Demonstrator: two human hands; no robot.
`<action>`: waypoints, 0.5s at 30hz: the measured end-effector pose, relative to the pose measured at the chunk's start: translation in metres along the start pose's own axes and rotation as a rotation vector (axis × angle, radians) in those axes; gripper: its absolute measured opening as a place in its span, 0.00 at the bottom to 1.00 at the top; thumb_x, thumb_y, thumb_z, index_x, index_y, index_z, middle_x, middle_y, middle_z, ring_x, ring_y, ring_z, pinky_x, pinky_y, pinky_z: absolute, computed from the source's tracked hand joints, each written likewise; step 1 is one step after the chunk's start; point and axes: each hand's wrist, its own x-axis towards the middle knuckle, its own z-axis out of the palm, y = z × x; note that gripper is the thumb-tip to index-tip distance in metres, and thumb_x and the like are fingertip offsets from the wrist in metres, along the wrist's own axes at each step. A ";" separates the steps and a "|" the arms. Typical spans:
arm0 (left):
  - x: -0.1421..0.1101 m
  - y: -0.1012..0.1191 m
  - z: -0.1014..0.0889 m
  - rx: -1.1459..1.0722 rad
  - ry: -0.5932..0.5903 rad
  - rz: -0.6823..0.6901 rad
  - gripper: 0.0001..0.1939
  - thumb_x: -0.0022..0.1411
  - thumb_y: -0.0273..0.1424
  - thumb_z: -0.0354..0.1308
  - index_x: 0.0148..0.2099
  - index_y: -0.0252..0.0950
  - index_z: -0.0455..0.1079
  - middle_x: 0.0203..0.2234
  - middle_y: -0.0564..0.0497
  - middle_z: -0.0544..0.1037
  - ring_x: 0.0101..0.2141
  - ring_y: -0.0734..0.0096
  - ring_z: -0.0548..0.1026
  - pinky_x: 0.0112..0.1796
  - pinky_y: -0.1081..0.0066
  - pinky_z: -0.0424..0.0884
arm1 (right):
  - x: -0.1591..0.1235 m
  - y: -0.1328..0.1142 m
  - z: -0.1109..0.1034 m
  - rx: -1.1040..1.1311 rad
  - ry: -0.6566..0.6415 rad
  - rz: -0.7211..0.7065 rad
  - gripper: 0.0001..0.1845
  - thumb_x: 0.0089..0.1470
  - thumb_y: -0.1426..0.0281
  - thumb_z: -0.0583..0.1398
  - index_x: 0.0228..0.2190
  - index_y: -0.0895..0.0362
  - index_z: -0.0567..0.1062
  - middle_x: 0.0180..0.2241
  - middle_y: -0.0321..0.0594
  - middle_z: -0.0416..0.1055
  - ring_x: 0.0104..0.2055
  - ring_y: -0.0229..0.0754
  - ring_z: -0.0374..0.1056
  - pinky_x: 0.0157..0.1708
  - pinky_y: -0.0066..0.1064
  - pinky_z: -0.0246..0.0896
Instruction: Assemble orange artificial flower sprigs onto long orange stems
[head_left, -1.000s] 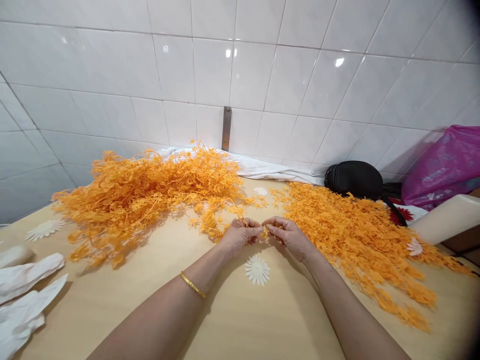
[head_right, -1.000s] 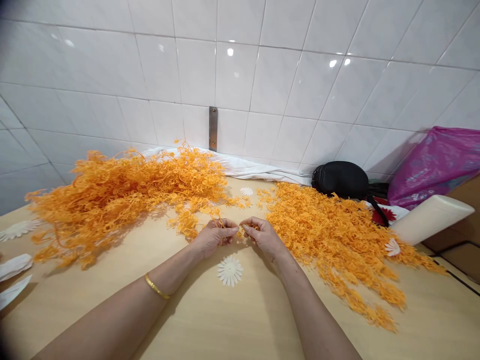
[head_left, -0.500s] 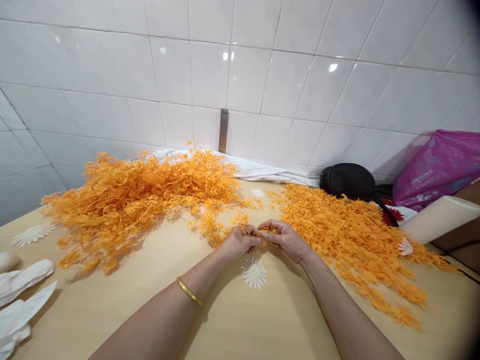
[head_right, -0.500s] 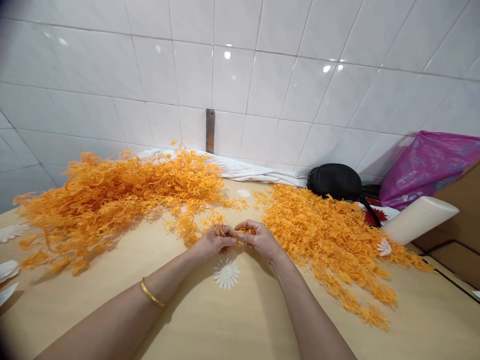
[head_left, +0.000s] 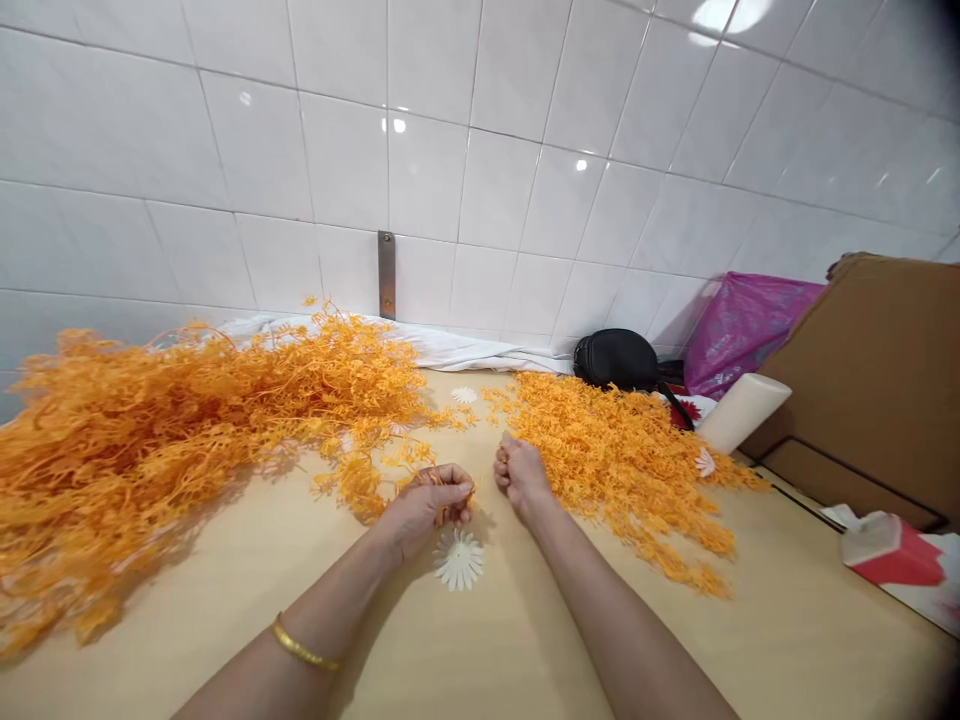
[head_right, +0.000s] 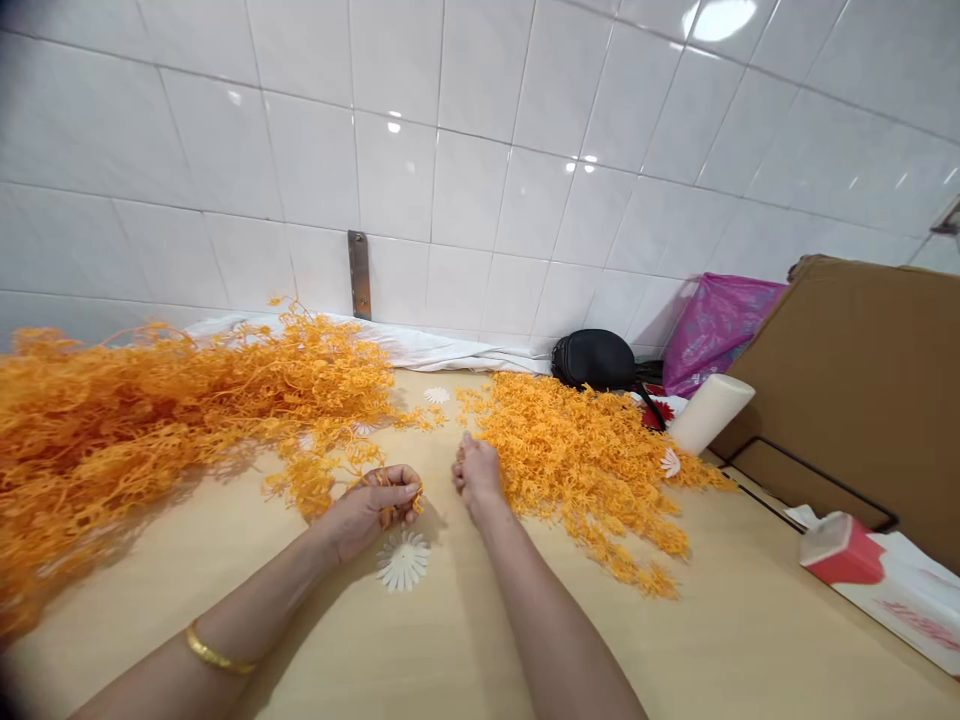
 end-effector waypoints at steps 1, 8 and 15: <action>0.000 -0.001 0.001 -0.038 0.014 0.007 0.07 0.45 0.27 0.60 0.25 0.32 0.63 0.16 0.54 0.67 0.18 0.79 0.67 0.22 0.78 0.59 | 0.001 0.000 -0.003 0.030 0.001 0.032 0.15 0.46 0.58 0.52 0.20 0.55 0.54 0.15 0.27 0.52 0.12 0.27 0.44 0.11 0.21 0.37; 0.007 0.002 -0.003 -0.265 0.254 0.011 0.04 0.51 0.21 0.52 0.27 0.32 0.61 0.16 0.54 0.66 0.19 0.78 0.68 0.23 0.78 0.62 | -0.010 -0.002 -0.001 0.158 -0.224 0.119 0.12 0.40 0.65 0.59 0.28 0.57 0.65 0.19 0.29 0.60 0.12 0.24 0.47 0.11 0.19 0.34; 0.009 0.000 -0.004 -0.270 0.231 0.047 0.04 0.53 0.21 0.50 0.28 0.32 0.61 0.15 0.53 0.67 0.18 0.78 0.67 0.22 0.77 0.62 | -0.022 -0.004 0.002 -0.058 -0.488 -0.032 0.17 0.41 0.56 0.60 0.21 0.58 0.66 0.13 0.27 0.56 0.12 0.25 0.43 0.12 0.21 0.32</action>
